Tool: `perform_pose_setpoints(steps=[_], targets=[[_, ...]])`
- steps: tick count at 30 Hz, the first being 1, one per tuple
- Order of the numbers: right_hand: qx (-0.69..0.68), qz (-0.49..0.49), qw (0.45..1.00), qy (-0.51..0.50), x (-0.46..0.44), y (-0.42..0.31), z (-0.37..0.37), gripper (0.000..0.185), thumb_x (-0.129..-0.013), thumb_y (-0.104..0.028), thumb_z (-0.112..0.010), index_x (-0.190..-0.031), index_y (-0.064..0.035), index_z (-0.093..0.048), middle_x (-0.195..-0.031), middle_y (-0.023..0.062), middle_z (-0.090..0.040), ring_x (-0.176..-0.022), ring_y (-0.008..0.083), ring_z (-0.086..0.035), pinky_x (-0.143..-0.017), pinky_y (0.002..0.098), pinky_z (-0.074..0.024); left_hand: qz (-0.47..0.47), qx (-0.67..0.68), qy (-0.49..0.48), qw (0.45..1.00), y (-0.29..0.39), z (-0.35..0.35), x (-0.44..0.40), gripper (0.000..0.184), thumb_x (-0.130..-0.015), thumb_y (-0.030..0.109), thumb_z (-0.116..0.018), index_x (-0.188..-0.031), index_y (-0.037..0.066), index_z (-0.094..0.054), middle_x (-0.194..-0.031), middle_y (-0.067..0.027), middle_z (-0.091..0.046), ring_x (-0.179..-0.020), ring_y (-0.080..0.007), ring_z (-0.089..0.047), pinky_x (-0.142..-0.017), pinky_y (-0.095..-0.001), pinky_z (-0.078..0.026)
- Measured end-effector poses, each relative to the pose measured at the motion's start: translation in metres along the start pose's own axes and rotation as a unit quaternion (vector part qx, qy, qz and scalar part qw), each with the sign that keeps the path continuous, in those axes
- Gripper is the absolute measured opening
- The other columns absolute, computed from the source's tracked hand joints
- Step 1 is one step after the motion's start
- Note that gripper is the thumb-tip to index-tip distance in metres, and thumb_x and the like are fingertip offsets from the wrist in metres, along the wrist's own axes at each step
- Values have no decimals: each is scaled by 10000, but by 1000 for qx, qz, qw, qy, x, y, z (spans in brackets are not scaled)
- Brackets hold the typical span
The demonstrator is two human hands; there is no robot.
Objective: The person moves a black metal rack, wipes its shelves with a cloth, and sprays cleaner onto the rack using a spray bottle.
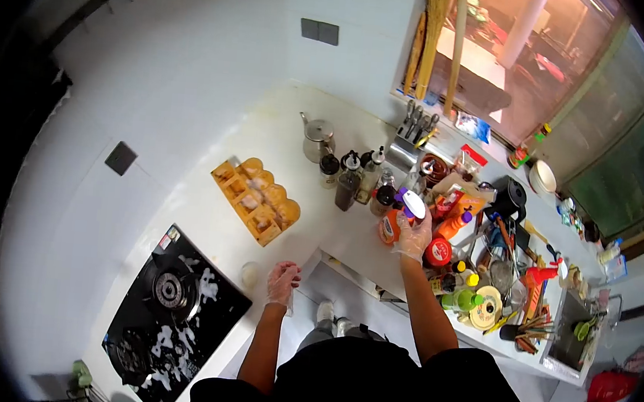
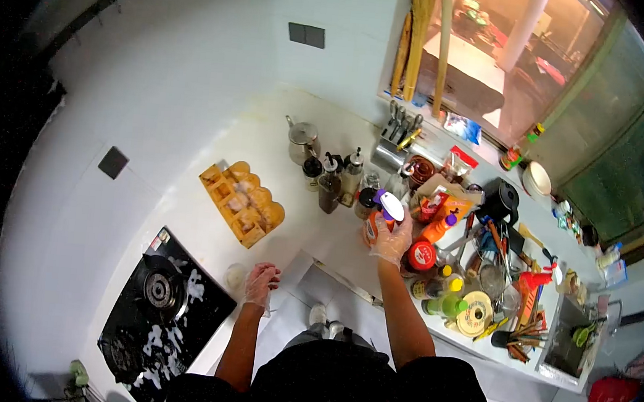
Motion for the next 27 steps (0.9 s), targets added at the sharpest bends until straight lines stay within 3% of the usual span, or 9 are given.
perform_pose_setpoints(steps=[3,6,9,12,15,16,20,24,27], targets=[[90,-70,993,-33,-1,-24,-10,512,-788,-66,-799,-1249,-2,-586,-1110,100,-684,-987,185,-650,-900,322,-501,-4,6,19,1000,7,-1,4,211,-916,206,-640,-1088,96,-589,-943,-57,-673,-729,-137,-612,-623,-275,-494],[172,-12,983,-63,-2,-19,-9,451,-754,-68,-797,-1174,-25,-640,-1049,97,-693,-935,207,-672,-840,326,-521,-12,17,37,999,8,2,12,207,-911,201,-641,-1081,98,-585,-936,-58,-675,-713,-137,-611,-612,-275,-492],[59,33,989,-128,7,0,-14,470,-733,-43,-786,-1183,-65,-650,-1007,90,-687,-898,206,-673,-816,329,-530,-12,13,62,998,5,5,18,200,-909,193,-635,-1074,93,-581,-923,-59,-676,-699,-134,-609,-599,-273,-488],[85,31,971,-224,29,-6,-16,522,-758,2,-740,-1262,-81,-632,-1067,98,-689,-960,200,-674,-850,321,-528,-9,9,87,996,2,8,25,193,-911,183,-625,-1069,82,-579,-899,-58,-674,-685,-127,-604,-584,-268,-483],[-22,55,975,-212,53,32,-22,542,-798,26,-648,-1330,-64,-598,-1113,93,-701,-1005,173,-672,-880,294,-519,-13,14,94,995,-3,5,34,196,-914,188,-623,-1077,94,-568,-919,-72,-680,-698,-151,-613,-606,-295,-492],[40,59,971,-229,61,0,-22,525,-806,23,-633,-1320,-78,-607,-1126,101,-710,-1029,168,-676,-875,286,-519,-12,6,97,995,-6,6,35,205,-917,203,-631,-1082,104,-560,-931,-81,-680,-719,-173,-619,-631,-320,-499],[81,59,949,-300,74,-37,-25,473,-806,-31,-691,-1269,-112,-636,-1065,90,-715,-999,164,-678,-849,300,-519,-14,34,102,994,-7,0,50,166,-917,172,-621,-1059,101,-576,-911,-57,-683,-679,-146,-614,-586,-290,-489],[50,-4,960,-274,74,-29,-25,458,-807,-89,-742,-1248,-104,-621,-1021,80,-700,-955,166,-668,-831,306,-513,-24,42,112,993,-15,0,68,158,-922,178,-636,-1049,108,-574,-913,-55,-684,-688,-158,-625,-594,-296,-494],[44,36,960,-274,75,-60,-16,461,-813,-119,-755,-1246,-99,-601,-1005,79,-687,-917,160,-654,-803,298,-509,-24,32,124,992,-31,3,86,181,-912,177,-624,-1058,89,-561,-925,-86,-679,-728,-193,-632,-651,-346,-508]])
Point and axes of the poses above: each hand's wrist, its own x-axis away from the middle knuckle, its own z-axis out of the back of the hand, y = z × x, the point moved 8 cm from there along -x, towards the middle knuckle
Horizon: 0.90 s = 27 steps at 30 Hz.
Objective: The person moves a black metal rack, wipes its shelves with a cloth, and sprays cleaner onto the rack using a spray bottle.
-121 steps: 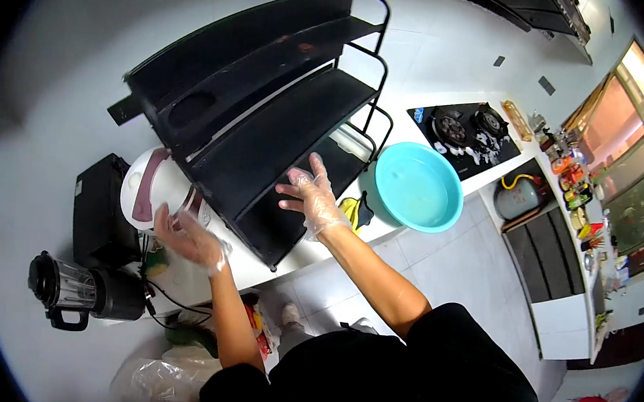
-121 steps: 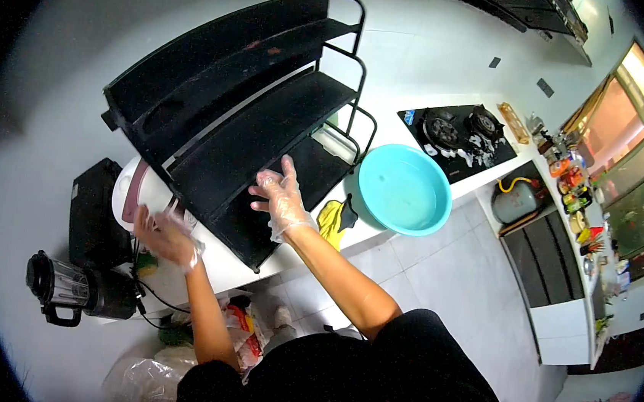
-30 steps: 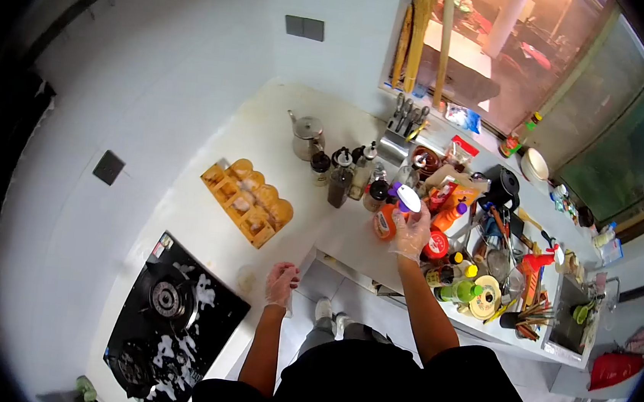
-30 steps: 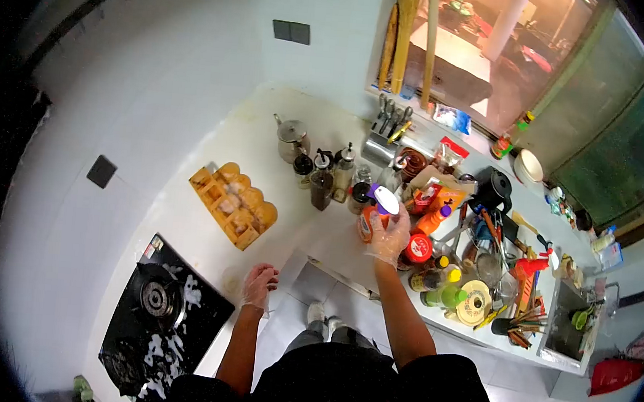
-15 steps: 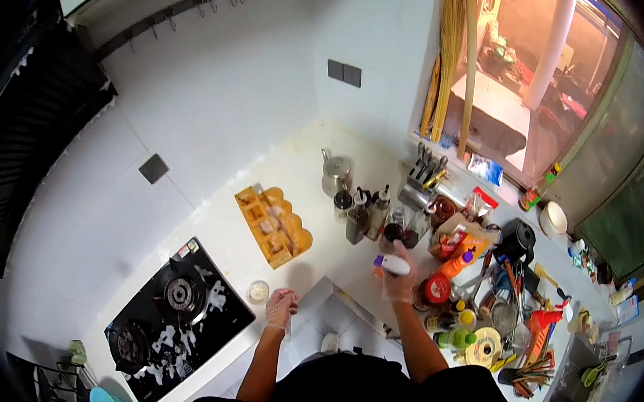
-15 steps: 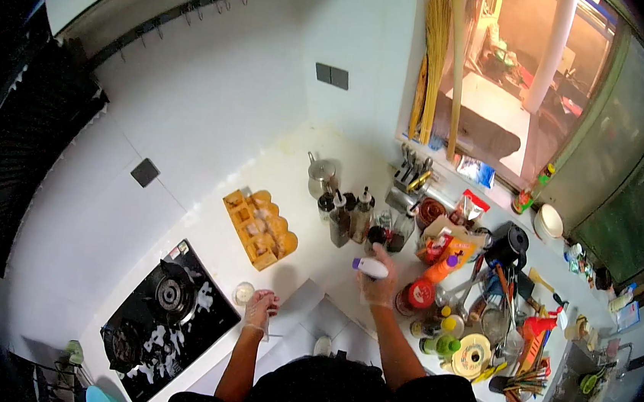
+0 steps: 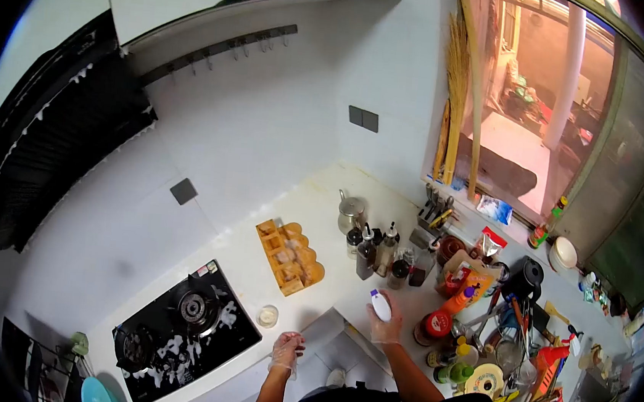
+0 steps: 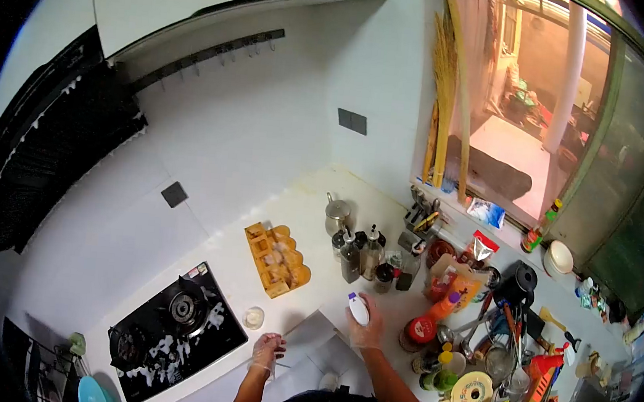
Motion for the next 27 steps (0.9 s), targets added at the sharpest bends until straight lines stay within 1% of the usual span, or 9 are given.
perform_pose_setpoints(steps=[3,4,7,8,11,16,20,23,27], targets=[[-14,-16,999,-31,11,-3,4,452,-817,-127,-755,-1236,-95,-587,-966,72,-673,-869,168,-644,-759,296,-507,-14,9,27,999,-11,9,26,179,-913,180,-625,-1059,98,-562,-925,-83,-679,-730,-192,-633,-651,-342,-506],[-38,-4,999,-26,17,4,3,472,-777,-146,-778,-1219,-119,-617,-927,62,-662,-854,218,-634,-790,346,-497,-15,6,49,999,-11,11,39,168,-910,179,-628,-1045,97,-569,-923,-86,-679,-730,-196,-635,-650,-346,-509],[103,104,989,-2,35,-7,8,496,-723,-171,-796,-1196,-154,-650,-947,64,-674,-893,284,-625,-855,410,-469,-4,28,72,997,-29,28,69,155,-908,174,-632,-1026,92,-574,-921,-92,-680,-736,-200,-637,-660,-353,-512],[129,107,985,-35,42,-13,7,453,-749,-84,-789,-1176,-62,-641,-1054,120,-684,-980,292,-651,-884,387,-504,4,31,91,995,-38,33,78,148,-907,178,-636,-1015,92,-582,-923,-94,-682,-742,-201,-638,-660,-356,-514],[132,116,983,-46,57,-19,3,443,-754,-96,-794,-1169,-57,-644,-1009,113,-689,-951,290,-651,-862,389,-506,19,-1,101,995,-50,43,105,151,-916,183,-625,-1030,92,-586,-943,-100,-682,-748,-203,-639,-659,-355,-517],[-85,-56,988,-120,85,-8,-26,375,-788,-147,-809,-1101,-22,-645,-904,90,-693,-832,149,-655,-747,309,-532,-1,33,112,993,-53,53,130,170,-929,210,-626,-1041,89,-585,-961,-104,-682,-759,-210,-643,-665,-352,-519],[-84,-17,970,-230,133,-57,-50,366,-790,-121,-806,-1097,-12,-640,-895,73,-685,-810,126,-632,-766,292,-528,7,45,109,993,-59,55,147,188,-936,235,-633,-1048,93,-583,-996,-96,-683,-840,-229,-661,-711,-384,-525],[-159,-36,938,-305,174,-97,-71,310,-801,-133,-793,-1054,-15,-659,-940,64,-691,-869,139,-642,-794,297,-517,36,76,89,992,-85,69,157,309,-925,320,-640,-1140,112,-565,-1112,-98,-661,-1002,-257,-640,-819,-450,-511],[-340,-135,854,-371,236,-128,-103,341,-839,-28,-728,-1158,-22,-609,-998,62,-680,-900,131,-645,-820,297,-536,78,157,94,980,-99,100,199,490,-935,485,-577,-1285,146,-526,-1225,-88,-630,-1133,-273,-588,-946,-500,-468]])
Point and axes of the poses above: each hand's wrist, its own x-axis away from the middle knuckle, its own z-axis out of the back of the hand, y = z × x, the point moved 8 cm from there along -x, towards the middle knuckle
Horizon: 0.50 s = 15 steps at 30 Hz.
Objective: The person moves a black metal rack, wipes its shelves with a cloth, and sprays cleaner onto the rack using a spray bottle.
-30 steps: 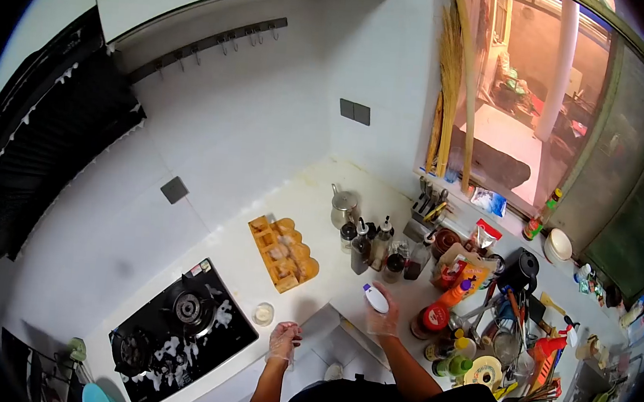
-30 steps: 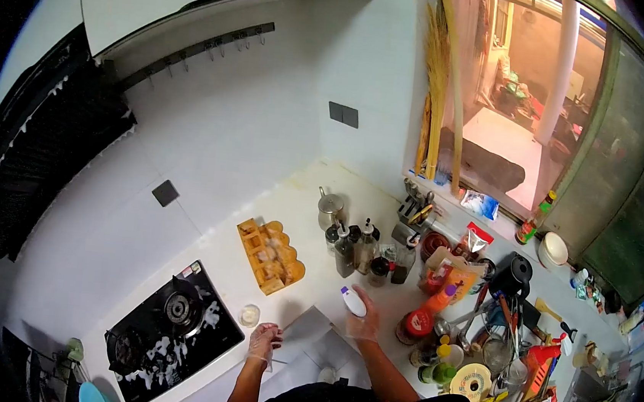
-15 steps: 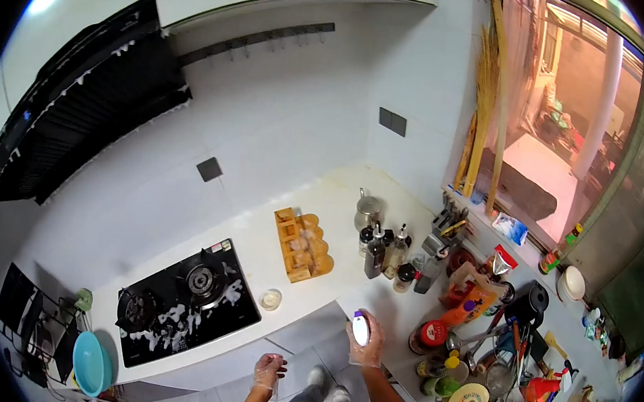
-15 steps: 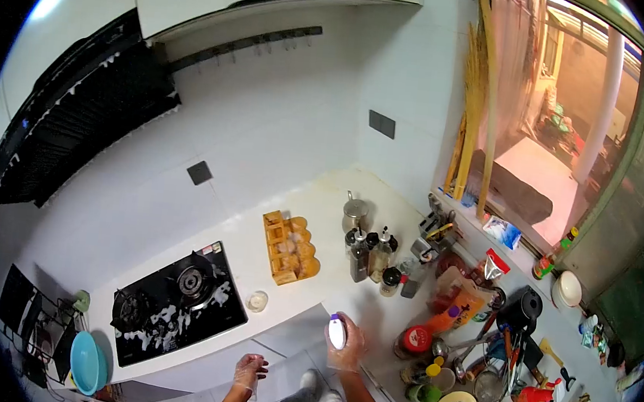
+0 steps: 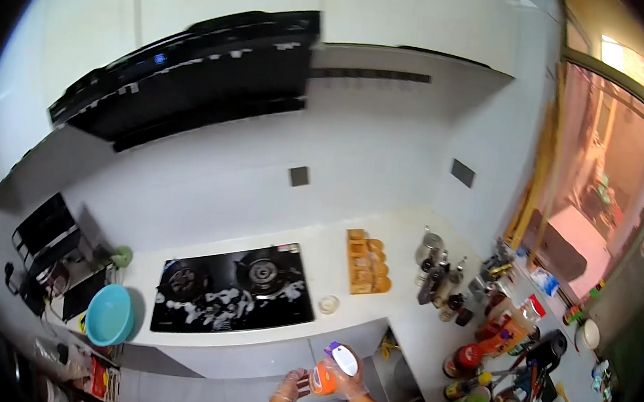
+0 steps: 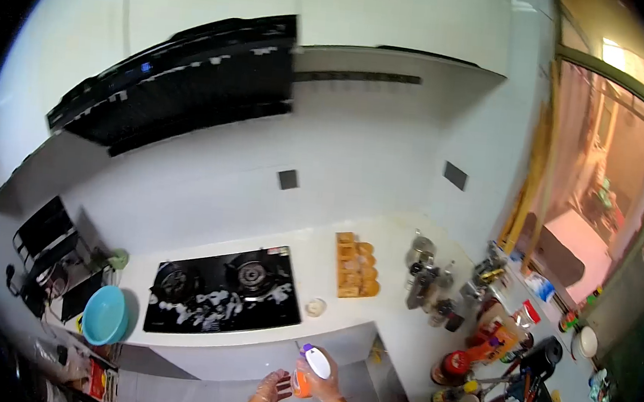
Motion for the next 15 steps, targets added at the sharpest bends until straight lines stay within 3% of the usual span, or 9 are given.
perform_pose_setpoints(steps=[2,4,5,8,10,11,12,14,15], targets=[[-87,-39,994,-48,10,20,-41,366,-852,-6,-710,-1194,-29,-583,-1026,66,-669,-915,141,-647,-827,309,-544,15,47,45,998,5,32,33,518,-953,526,-539,-1311,151,-521,-1231,-76,-634,-1148,-265,-583,-972,-513,-453],[-182,-102,972,-104,28,46,-93,391,-861,-5,-704,-1223,-34,-561,-1038,69,-660,-931,151,-646,-835,318,-547,3,111,1,994,6,71,58,578,-965,607,-457,-1346,175,-511,-1225,-69,-639,-1061,-249,-632,-875,-460,-536],[-162,-146,972,-92,42,63,-114,400,-869,2,-697,-1236,-39,-545,-1046,66,-652,-944,157,-646,-845,321,-547,-9,147,-16,989,5,93,75,594,-963,623,-442,-1349,178,-512,-1227,-72,-638,-1036,-246,-644,-847,-443,-556],[-137,-84,975,-154,76,64,-216,413,-861,13,-701,-1233,-43,-534,-1042,66,-652,-955,164,-648,-856,325,-547,-46,195,-5,980,5,176,114,586,-976,657,-356,-1332,226,-531,-1258,-19,-643,-1101,-244,-648,-804,-447,-575],[-110,-114,968,-194,104,76,-277,415,-847,37,-699,-1217,-45,-528,-1064,72,-641,-973,168,-644,-874,330,-541,-56,235,15,970,-12,229,145,631,-965,693,-319,-1330,225,-534,-1254,-23,-645,-1103,-239,-647,-777,-419,-586],[-114,-113,956,-244,120,76,-310,416,-847,46,-688,-1219,-42,-522,-1098,79,-629,-984,180,-644,-886,343,-542,-47,246,50,967,-18,254,165,635,-959,699,-297,-1295,228,-558,-1152,-22,-682,-995,-234,-680,-655,-369,-590],[-119,-114,941,-296,136,76,-343,417,-847,56,-676,-1221,-40,-517,-1132,86,-616,-995,193,-644,-898,357,-543,-45,259,52,964,-20,279,179,616,-961,686,-303,-1273,228,-570,-1108,-18,-691,-941,-230,-685,-616,-363,-582],[-48,-115,911,-392,169,81,-398,430,-812,50,-717,-1191,-41,-534,-1127,67,-589,-911,123,-612,-840,294,-515,-41,295,63,953,-34,327,210,579,-964,661,-316,-1230,227,-592,-1021,-11,-708,-833,-222,-696,-537,-352,-564],[-17,-114,894,-433,184,89,-423,426,-805,46,-726,-1178,-42,-539,-1122,61,-582,-892,106,-598,-826,281,-506,-54,306,73,948,-24,339,234,529,-968,619,-327,-1161,217,-613,-908,-11,-709,-702,-216,-683,-443,-337,-521]])
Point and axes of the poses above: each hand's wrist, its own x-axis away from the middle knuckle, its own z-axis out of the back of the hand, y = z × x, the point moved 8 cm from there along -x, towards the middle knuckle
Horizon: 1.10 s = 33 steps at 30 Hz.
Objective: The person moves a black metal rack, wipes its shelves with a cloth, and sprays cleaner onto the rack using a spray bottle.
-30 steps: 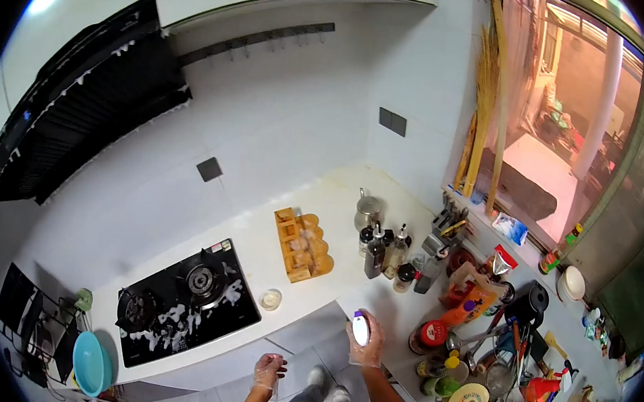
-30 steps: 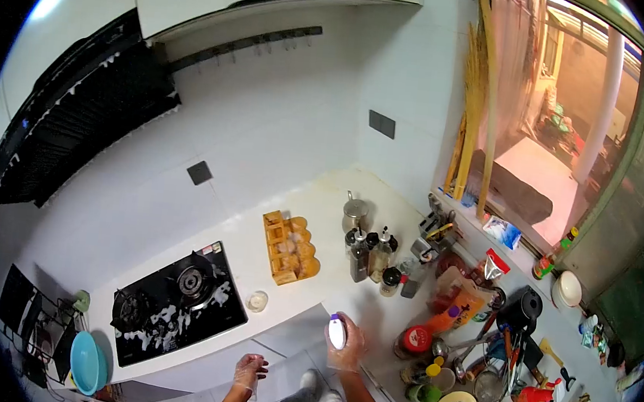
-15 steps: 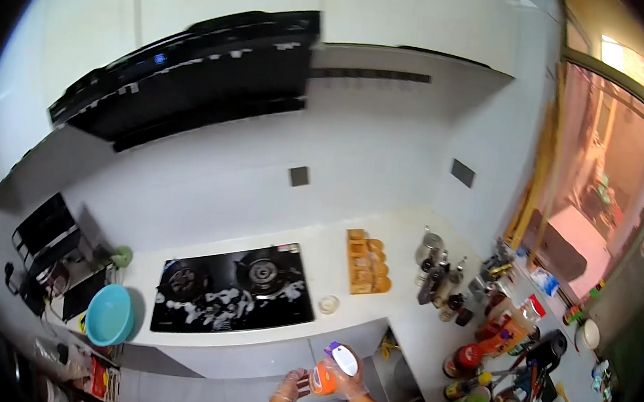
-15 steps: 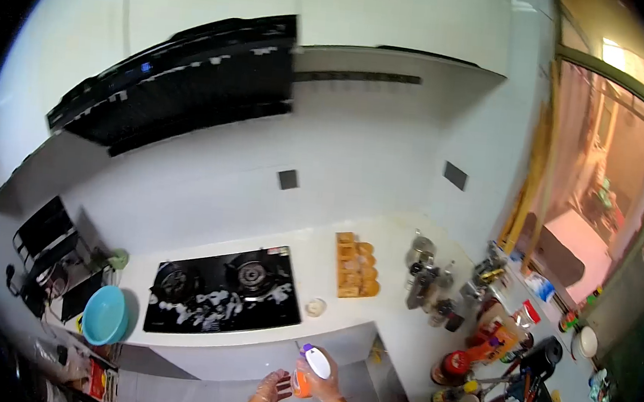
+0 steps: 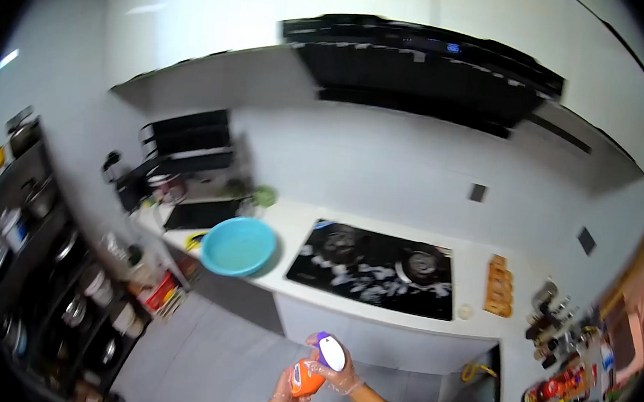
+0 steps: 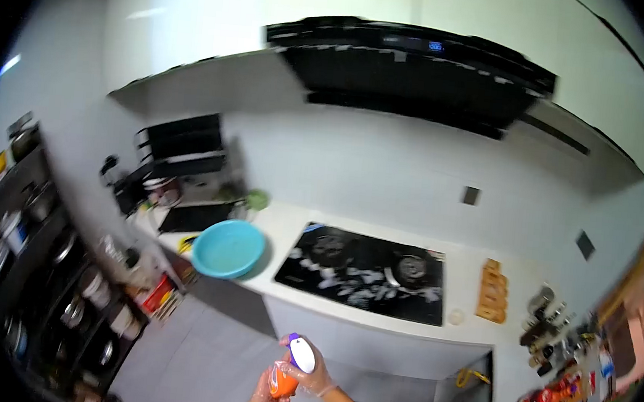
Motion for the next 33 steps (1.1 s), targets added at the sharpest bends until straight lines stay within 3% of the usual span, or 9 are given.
perform_pose_setpoints(steps=[7,12,15,19,21,23,26,31,33], targets=[[-18,34,998,-45,-56,49,-144,312,-814,56,-651,-1105,-29,-579,-1017,20,-613,-781,77,-579,-736,237,-491,-97,175,90,976,56,94,72,567,-943,648,-367,-1123,173,-620,-852,-46,-701,-649,-237,-681,-408,-334,-507],[-21,-1,999,-36,-99,86,-186,275,-829,56,-649,-1084,-29,-590,-1000,32,-631,-773,90,-599,-683,257,-508,-162,201,100,961,100,137,77,597,-955,638,-362,-1164,138,-612,-878,-65,-713,-643,-241,-694,-392,-309,-501],[-33,-29,999,-6,-135,115,-198,260,-815,65,-583,-1060,-21,-571,-987,63,-615,-670,115,-590,-656,271,-512,-160,192,96,963,125,166,63,605,-963,628,-353,-1184,126,-608,-900,-86,-724,-636,-238,-696,-389,-302,-507],[-84,-26,996,19,-202,142,-213,270,-812,76,-602,-1060,-23,-566,-1043,78,-589,-717,111,-592,-664,269,-511,-101,128,99,982,200,187,44,586,-933,651,-396,-1133,149,-622,-858,-66,-701,-613,-219,-659,-395,-289,-480],[-68,-5,997,-45,-248,136,-227,328,-790,90,-643,-1078,-34,-548,-1067,80,-556,-745,107,-589,-689,255,-494,-54,91,105,989,242,203,33,560,-901,678,-441,-1067,181,-641,-804,-32,-673,-604,-204,-623,-401,-278,-446],[-26,24,993,-111,-296,128,-249,385,-769,103,-676,-1090,-47,-527,-1062,76,-527,-743,107,-581,-697,250,-478,-44,71,68,994,289,227,18,595,-956,637,-371,-1067,130,-662,-826,-81,-720,-599,-227,-677,-412,-298,-506],[-122,61,977,-165,-364,128,-284,392,-759,127,-654,-1066,-57,-495,-1027,62,-489,-712,112,-574,-675,252,-477,-48,74,56,994,360,243,6,596,-947,651,-386,-1058,135,-663,-814,-76,-714,-578,-223,-657,-422,-295,-494],[-151,41,985,-72,-463,162,-326,365,-758,145,-596,-1041,-63,-496,-983,43,-496,-713,104,-562,-658,252,-476,-103,92,119,983,469,265,5,624,-935,673,-387,-1072,130,-662,-821,-78,-714,-577,-211,-639,-438,-283,-475],[-168,43,983,-58,-495,164,-343,332,-765,120,-621,-1027,-62,-530,-955,26,-534,-752,75,-554,-669,236,-475,-118,97,98,984,504,279,-2,552,-901,672,-473,-1046,166,-640,-817,-57,-683,-600,-236,-619,-470,-320,-465]])
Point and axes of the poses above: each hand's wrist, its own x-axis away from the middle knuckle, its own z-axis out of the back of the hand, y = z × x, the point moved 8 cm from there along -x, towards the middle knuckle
